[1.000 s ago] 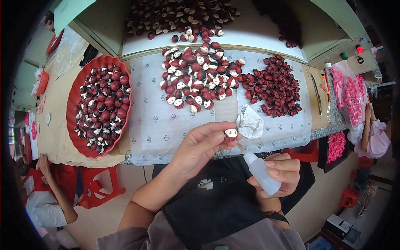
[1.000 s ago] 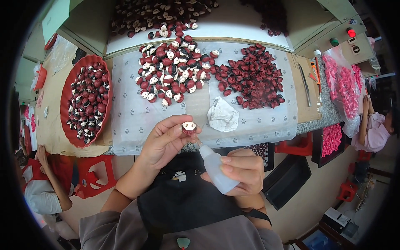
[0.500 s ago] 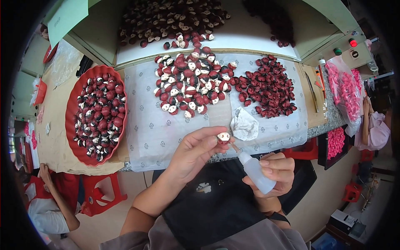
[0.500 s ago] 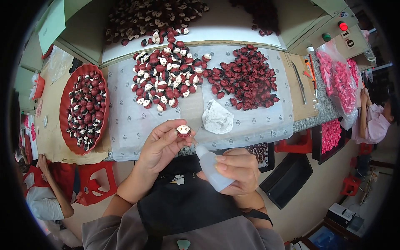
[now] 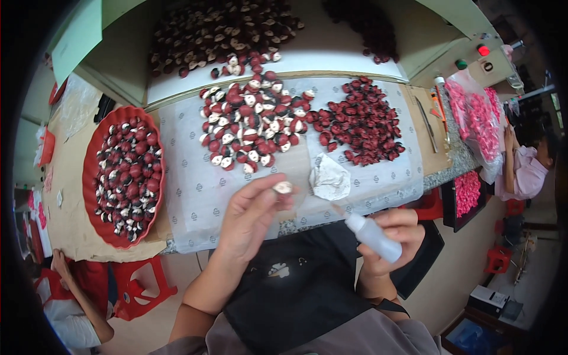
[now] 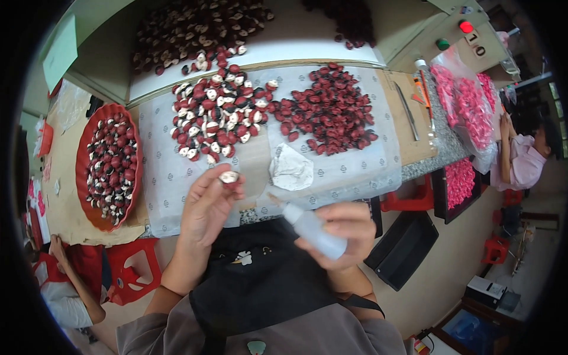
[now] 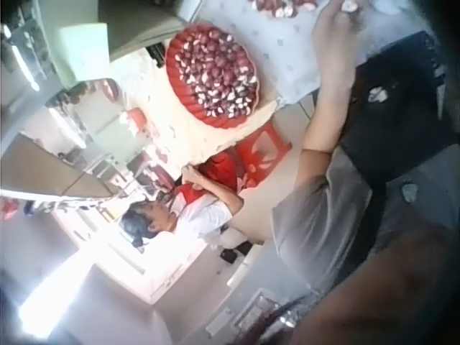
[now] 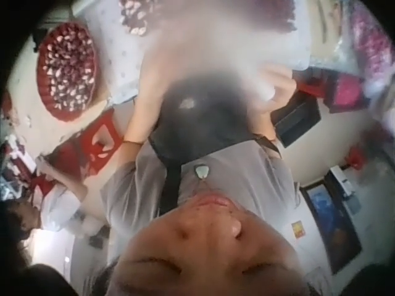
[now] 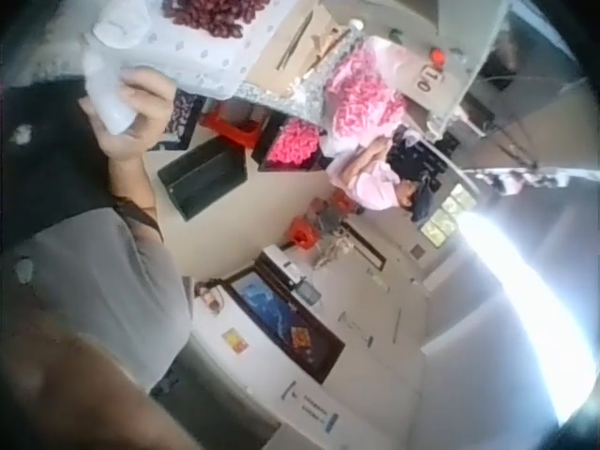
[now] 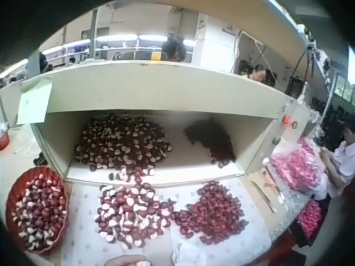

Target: The person applies glue to small figurine parts with a glue applicator, then assembles the parts by hand on a workbench.

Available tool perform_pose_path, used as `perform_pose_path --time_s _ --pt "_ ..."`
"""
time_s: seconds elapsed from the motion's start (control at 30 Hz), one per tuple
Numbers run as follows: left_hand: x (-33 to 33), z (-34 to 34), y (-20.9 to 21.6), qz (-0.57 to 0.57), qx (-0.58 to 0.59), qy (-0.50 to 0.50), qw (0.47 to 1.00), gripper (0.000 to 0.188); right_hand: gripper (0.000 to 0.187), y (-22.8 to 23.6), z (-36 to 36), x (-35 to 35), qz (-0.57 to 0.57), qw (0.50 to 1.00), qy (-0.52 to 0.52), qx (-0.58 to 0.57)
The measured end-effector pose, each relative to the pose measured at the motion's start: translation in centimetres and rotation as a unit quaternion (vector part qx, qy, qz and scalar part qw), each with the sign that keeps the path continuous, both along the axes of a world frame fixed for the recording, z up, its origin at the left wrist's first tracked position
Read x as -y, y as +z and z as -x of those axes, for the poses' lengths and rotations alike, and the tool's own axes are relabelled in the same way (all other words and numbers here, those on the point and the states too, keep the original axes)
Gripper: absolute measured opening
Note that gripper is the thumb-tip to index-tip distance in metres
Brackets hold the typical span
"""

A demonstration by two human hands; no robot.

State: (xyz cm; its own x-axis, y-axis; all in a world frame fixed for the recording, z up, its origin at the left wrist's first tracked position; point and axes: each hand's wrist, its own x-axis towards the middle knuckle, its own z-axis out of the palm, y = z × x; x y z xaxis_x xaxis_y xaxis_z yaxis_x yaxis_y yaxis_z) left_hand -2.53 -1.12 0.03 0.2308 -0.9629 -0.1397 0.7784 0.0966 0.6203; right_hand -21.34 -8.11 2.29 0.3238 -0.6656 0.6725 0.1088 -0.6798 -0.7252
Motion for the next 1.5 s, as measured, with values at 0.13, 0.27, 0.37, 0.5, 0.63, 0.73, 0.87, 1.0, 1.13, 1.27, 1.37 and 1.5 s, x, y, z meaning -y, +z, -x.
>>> perform_pose_path --time_s 0.13,0.27,0.37,0.5,0.63,0.73,0.87,1.0,1.13,1.27,1.37,1.5 --pt "-0.4 -2.1 0.0 0.017 -0.024 0.073 0.997 0.029 0.033 -0.3 1.1 2.5 -0.204 0.974 -0.077 -0.058" --pt "-0.3 -2.9 0.2 0.029 -0.035 0.09 0.995 0.032 0.025 -2.0 1.1 5.1 -0.222 0.972 -0.043 -0.065" --pt "-0.4 -2.9 0.4 0.017 -0.03 0.108 0.994 0.032 0.021 -2.1 -1.6 5.9 -0.09 0.974 -0.119 -0.169" --pt "-0.4 -2.7 0.3 0.022 -0.033 0.103 0.994 0.032 0.028 -2.4 -3.3 6.6 0.053 0.935 -0.178 -0.302" --pt "-0.4 -2.8 0.4 0.025 -0.034 0.106 0.993 0.032 0.028 -2.4 -2.9 7.0 0.08 0.932 -0.165 -0.312" --pt "0.0 -2.3 1.2 0.019 -0.027 0.091 0.995 0.032 0.024 -1.6 -3.3 6.5 0.055 0.952 -0.145 -0.264" --pt "2.1 -1.2 1.5 -0.004 0.023 0.114 0.993 0.033 0.023 0.4 -5.2 4.0 -0.03 0.975 -0.021 -0.22" --pt "4.2 0.2 1.8 0.02 -0.078 0.097 0.992 0.032 0.027 -0.1 -8.2 0.0 0.019 0.974 0.088 -0.206" --pt "3.3 -0.1 1.6 0.034 -0.08 0.093 0.992 0.032 0.031 -0.8 -8.5 -0.1 0.04 0.976 0.104 -0.188" --pt "2.8 -0.1 1.4 0.023 -0.073 0.084 0.994 0.032 0.025 0.3 -8.2 -0.3 -0.058 0.966 0.157 -0.198" --pt "2.5 -0.2 1.7 0.03 -0.094 0.078 0.992 0.032 0.02 0.5 -8.3 -0.7 -0.116 0.962 0.143 -0.203" --pt "2.3 -0.1 1.6 0.038 -0.093 0.075 0.992 0.032 0.02 -0.4 -8.2 -1.3 -0.059 0.976 0.09 -0.187"
